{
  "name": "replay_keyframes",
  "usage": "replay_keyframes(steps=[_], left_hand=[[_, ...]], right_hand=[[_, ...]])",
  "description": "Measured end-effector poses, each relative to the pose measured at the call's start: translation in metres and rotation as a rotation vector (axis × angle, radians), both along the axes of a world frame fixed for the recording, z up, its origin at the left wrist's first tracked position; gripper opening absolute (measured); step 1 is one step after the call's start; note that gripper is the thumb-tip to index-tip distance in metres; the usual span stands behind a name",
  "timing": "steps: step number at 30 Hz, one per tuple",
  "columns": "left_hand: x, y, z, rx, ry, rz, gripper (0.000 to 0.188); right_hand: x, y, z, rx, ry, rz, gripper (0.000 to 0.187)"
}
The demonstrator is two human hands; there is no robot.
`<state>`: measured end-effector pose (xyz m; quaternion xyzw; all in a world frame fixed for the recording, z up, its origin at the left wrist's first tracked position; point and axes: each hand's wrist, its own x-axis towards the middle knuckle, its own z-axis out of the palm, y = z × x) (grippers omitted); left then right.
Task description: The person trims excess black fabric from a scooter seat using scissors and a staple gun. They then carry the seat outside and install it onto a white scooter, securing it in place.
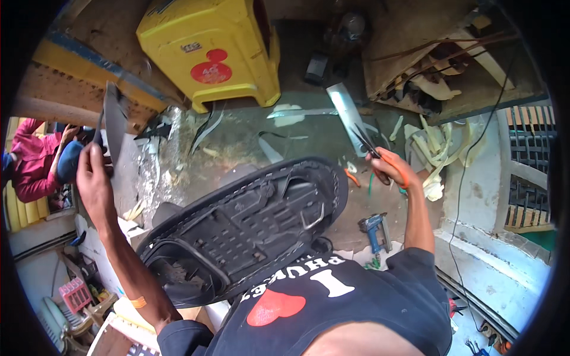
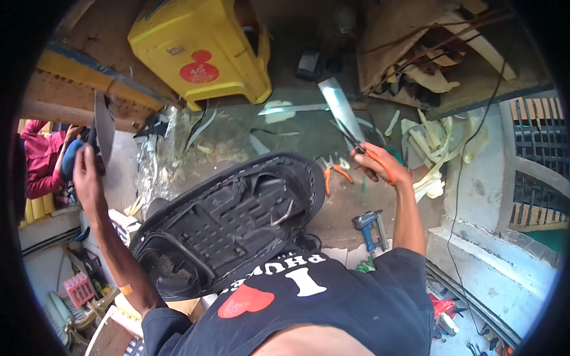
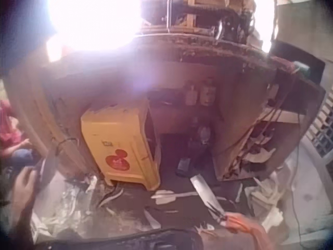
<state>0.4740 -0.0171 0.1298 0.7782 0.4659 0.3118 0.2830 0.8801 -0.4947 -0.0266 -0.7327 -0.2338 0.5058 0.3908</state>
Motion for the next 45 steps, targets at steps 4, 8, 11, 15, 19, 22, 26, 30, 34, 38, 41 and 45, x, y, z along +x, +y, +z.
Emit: replay_keyframes(steps=[4, 8, 11, 15, 19, 22, 26, 30, 34, 38, 41, 45], left_hand=[[-0.083, -0.044, -0.042, 0.133, 0.616, -0.384, 0.061], [-0.074, -0.107, -0.054, -0.281, 0.846, -0.490, 0.055], [-0.092, -0.079, -0.089, -0.370, 0.686, -0.381, 0.045], [-0.084, -0.068, -0.102, -0.323, 0.774, -0.337, 0.048], [-0.082, -0.059, -0.104, -0.382, 0.715, -0.286, 0.051], [-0.092, -0.048, -0.105, -0.357, 0.635, -0.246, 0.053], [-0.069, -0.072, -0.012, -0.070, 0.511, -0.276, 0.039], [-0.029, -0.070, 0.043, 0.576, 0.409, -0.367, 0.038], [-0.022, -0.018, 0.015, 0.480, 0.366, -0.320, 0.046], [-0.014, -0.001, -0.019, 0.307, 0.503, -0.262, 0.054], [-0.007, 0.006, -0.033, 0.225, 0.596, -0.266, 0.055], [-0.008, 0.010, -0.052, 0.164, 0.625, -0.259, 0.057]], right_hand=[[-0.053, -0.031, -0.135, -0.734, -0.719, -0.074, 0.062], [-0.105, -0.043, -0.177, -0.963, -0.735, 0.104, 0.070], [-0.126, -0.021, -0.177, -0.726, -0.643, 0.094, 0.080], [-0.176, 0.084, -0.089, 0.039, 0.264, -0.384, 0.068], [-0.192, 0.134, -0.057, 0.404, 0.555, -0.408, 0.061], [-0.194, 0.164, -0.035, 0.572, 0.522, -0.422, 0.055], [-0.208, 0.184, 0.009, 0.680, 0.406, -0.514, 0.051], [-0.201, 0.227, 0.040, 0.898, 0.191, -0.727, 0.038], [-0.164, 0.252, 0.032, 0.825, 0.137, -0.508, 0.037], [-0.161, 0.242, 0.018, 0.477, -0.027, -0.488, 0.051], [-0.195, 0.227, 0.022, 0.416, -0.700, -0.358, 0.055], [-0.265, 0.193, 0.010, 0.579, -1.126, 0.008, 0.041]])
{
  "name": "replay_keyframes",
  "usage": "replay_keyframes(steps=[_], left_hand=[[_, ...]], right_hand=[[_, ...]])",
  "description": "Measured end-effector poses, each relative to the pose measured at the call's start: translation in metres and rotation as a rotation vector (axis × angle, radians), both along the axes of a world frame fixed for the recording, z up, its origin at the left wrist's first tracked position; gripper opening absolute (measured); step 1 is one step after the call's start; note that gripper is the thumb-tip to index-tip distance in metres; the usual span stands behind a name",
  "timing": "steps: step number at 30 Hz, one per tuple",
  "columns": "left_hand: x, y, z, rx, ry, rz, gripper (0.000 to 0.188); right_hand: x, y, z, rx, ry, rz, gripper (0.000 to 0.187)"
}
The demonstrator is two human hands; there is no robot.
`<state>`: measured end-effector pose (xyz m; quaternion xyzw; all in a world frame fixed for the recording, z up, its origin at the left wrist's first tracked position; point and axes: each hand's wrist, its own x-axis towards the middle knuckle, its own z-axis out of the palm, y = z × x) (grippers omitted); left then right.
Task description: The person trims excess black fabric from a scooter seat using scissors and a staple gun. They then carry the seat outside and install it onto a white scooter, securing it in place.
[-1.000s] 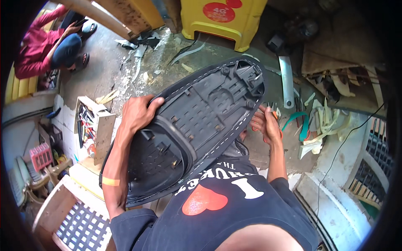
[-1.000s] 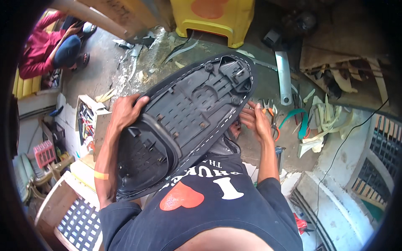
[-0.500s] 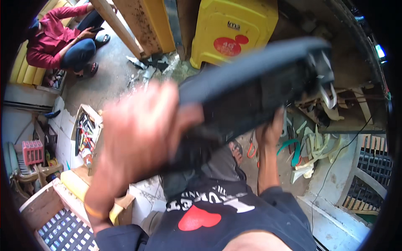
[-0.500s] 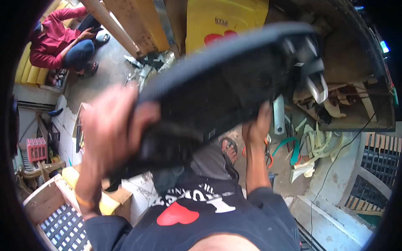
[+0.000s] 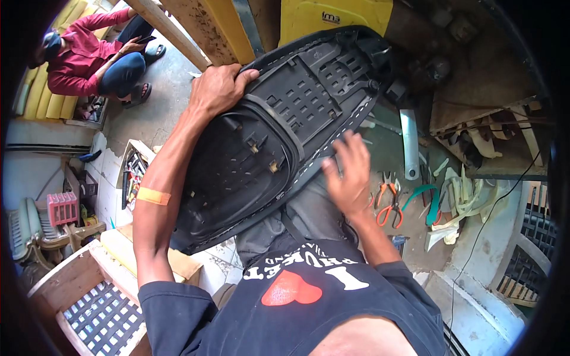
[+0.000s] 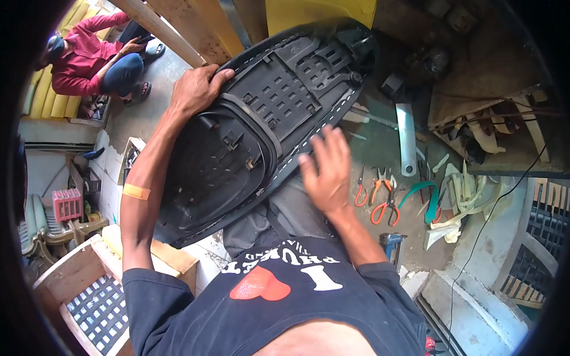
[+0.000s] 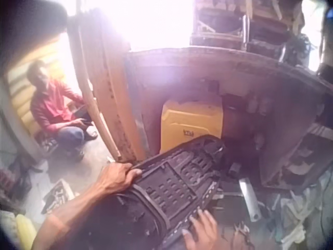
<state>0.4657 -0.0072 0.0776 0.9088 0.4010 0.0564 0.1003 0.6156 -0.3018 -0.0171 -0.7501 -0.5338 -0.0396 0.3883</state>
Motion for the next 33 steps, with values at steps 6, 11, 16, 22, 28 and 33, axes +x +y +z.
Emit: replay_keyframes(steps=[6, 11, 16, 22, 28, 33], left_hand=[[0.005, 0.003, 0.000, -0.030, -0.014, 0.021, 0.058], [0.003, 0.001, 0.001, -0.036, -0.013, 0.031, 0.060], [0.002, 0.004, -0.004, -0.047, -0.029, 0.030, 0.062], [0.004, 0.009, -0.007, -0.071, -0.019, 0.027, 0.062], [0.002, 0.010, -0.006, -0.190, 0.059, 0.032, 0.058], [-0.006, 0.037, -0.014, -0.454, 0.101, -0.060, 0.070]], right_hand=[[-0.080, -0.024, 0.006, -0.069, 0.042, 0.238, 0.035], [-0.089, -0.014, 0.000, -0.085, -0.002, 0.228, 0.026], [-0.095, -0.009, 0.005, -0.074, 0.014, 0.239, 0.017], [-0.071, -0.034, 0.016, 0.092, 0.361, 0.374, 0.011], [0.028, -0.136, -0.053, -0.524, 0.003, -0.256, 0.028], [0.085, -0.247, -0.160, -0.935, 0.459, -0.775, 0.056]])
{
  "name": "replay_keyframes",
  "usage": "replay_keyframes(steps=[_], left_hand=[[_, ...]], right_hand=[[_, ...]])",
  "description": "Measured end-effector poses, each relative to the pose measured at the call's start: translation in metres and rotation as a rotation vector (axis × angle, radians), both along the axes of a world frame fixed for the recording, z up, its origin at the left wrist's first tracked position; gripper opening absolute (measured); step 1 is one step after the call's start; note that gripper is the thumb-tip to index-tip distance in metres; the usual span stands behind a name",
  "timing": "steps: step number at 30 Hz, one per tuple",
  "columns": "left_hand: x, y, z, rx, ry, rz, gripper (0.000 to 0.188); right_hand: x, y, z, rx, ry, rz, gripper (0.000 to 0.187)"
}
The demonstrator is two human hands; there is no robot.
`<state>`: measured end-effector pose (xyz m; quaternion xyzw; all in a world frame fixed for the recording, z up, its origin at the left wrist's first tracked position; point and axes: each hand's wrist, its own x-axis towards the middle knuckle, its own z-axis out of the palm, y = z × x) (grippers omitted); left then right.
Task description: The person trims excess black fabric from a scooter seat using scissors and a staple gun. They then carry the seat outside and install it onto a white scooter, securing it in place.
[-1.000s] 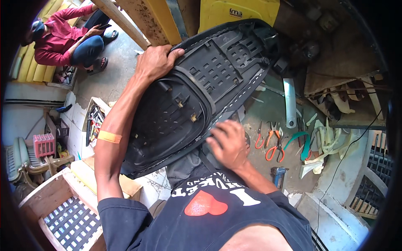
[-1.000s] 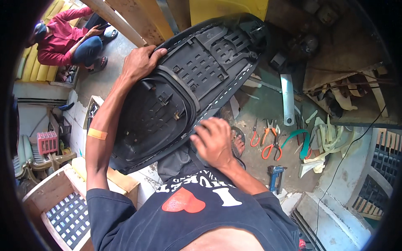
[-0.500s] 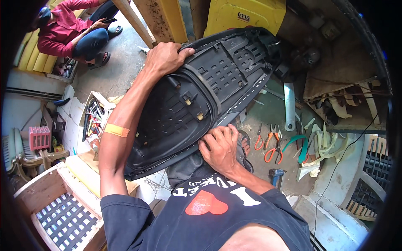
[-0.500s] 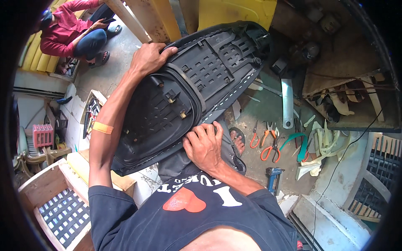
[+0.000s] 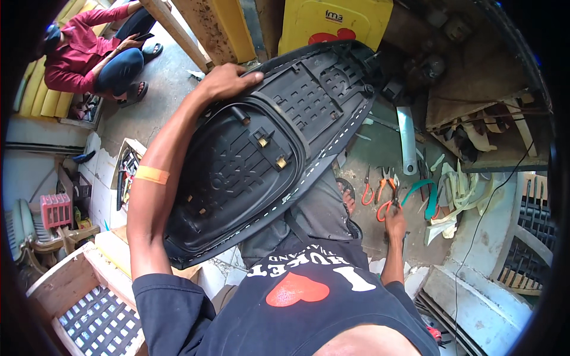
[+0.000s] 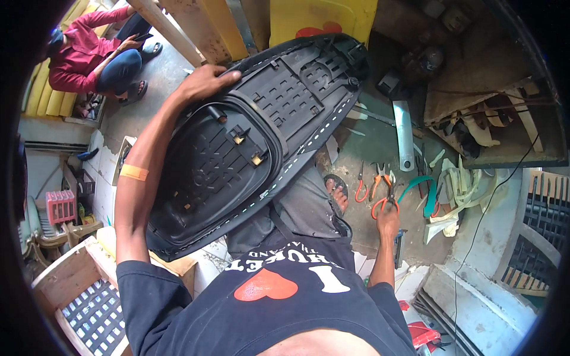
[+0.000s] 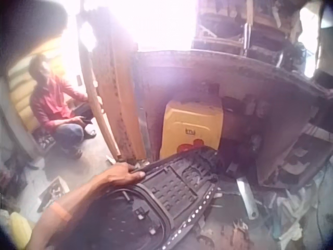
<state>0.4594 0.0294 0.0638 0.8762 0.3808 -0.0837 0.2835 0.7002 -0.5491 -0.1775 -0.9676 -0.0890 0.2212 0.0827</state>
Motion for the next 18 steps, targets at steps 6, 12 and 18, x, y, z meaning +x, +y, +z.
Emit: replay_keyframes(steps=[6, 12, 18], left_hand=[[-0.059, 0.026, -0.031, -0.388, -0.056, 0.110, 0.065], [-0.058, -0.047, 0.006, -0.398, -0.054, 0.223, 0.057], [-0.127, -0.081, -0.013, -0.446, -0.255, 0.348, 0.073]], right_hand=[[-0.026, -0.112, -0.099, -0.255, -0.121, -0.226, 0.095], [0.003, -0.162, -0.129, -0.193, -0.066, -0.326, 0.098], [-0.004, -0.041, 0.009, 0.027, 0.048, 0.043, 0.041]])
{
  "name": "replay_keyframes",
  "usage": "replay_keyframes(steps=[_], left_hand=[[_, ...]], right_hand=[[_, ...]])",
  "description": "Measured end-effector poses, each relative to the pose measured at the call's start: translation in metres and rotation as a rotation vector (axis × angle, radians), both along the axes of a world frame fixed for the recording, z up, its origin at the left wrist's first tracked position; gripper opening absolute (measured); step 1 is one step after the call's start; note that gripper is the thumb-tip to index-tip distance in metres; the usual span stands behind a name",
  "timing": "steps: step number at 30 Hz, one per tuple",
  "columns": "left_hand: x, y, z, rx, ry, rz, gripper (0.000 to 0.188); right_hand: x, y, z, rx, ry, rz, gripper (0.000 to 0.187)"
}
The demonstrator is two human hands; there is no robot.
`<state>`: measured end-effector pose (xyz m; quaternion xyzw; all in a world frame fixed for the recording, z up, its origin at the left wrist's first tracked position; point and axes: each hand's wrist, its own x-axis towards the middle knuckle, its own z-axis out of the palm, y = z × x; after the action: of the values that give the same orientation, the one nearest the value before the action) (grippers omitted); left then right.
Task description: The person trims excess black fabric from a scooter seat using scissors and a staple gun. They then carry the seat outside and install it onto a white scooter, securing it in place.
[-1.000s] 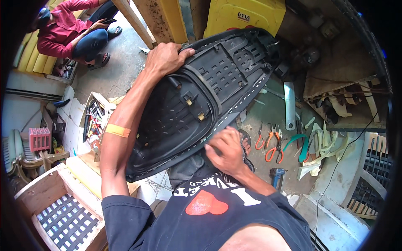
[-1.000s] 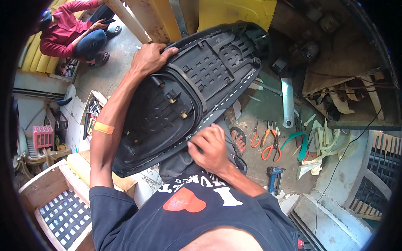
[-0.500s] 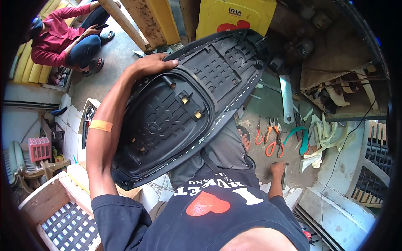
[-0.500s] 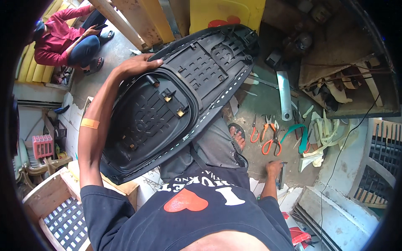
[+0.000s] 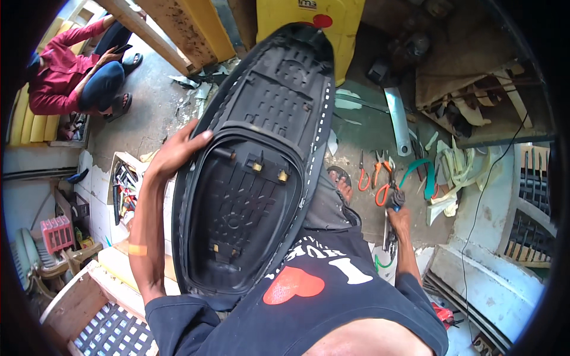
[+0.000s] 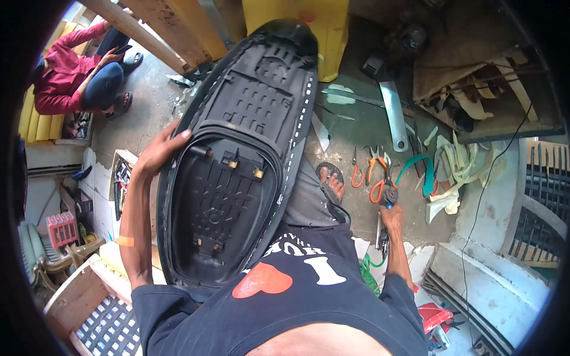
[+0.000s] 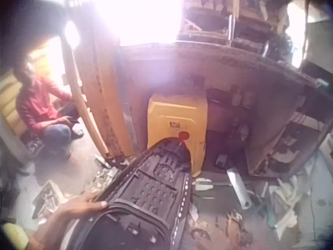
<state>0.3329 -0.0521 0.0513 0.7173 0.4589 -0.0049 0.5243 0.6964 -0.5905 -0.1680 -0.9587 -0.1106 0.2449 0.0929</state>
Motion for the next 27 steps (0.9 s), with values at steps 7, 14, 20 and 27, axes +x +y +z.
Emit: replay_keyframes(steps=[7, 14, 20, 27], left_hand=[[-0.013, -0.021, -0.014, -0.360, -0.351, 0.284, 0.080], [-0.013, -0.031, -0.006, -0.285, -0.381, 0.247, 0.076], [-0.014, -0.037, -0.001, -0.294, -0.412, 0.257, 0.076], [-0.005, -0.048, 0.014, -0.232, -0.389, 0.216, 0.066]], right_hand=[[-0.115, 0.125, 0.207, 0.647, 0.151, 0.559, 0.046], [-0.125, 0.162, 0.220, 0.633, 0.373, 0.782, 0.037], [-0.134, 0.168, 0.213, 0.557, 0.369, 0.788, 0.037], [-0.138, 0.198, 0.235, 0.230, 0.312, 0.775, 0.025]])
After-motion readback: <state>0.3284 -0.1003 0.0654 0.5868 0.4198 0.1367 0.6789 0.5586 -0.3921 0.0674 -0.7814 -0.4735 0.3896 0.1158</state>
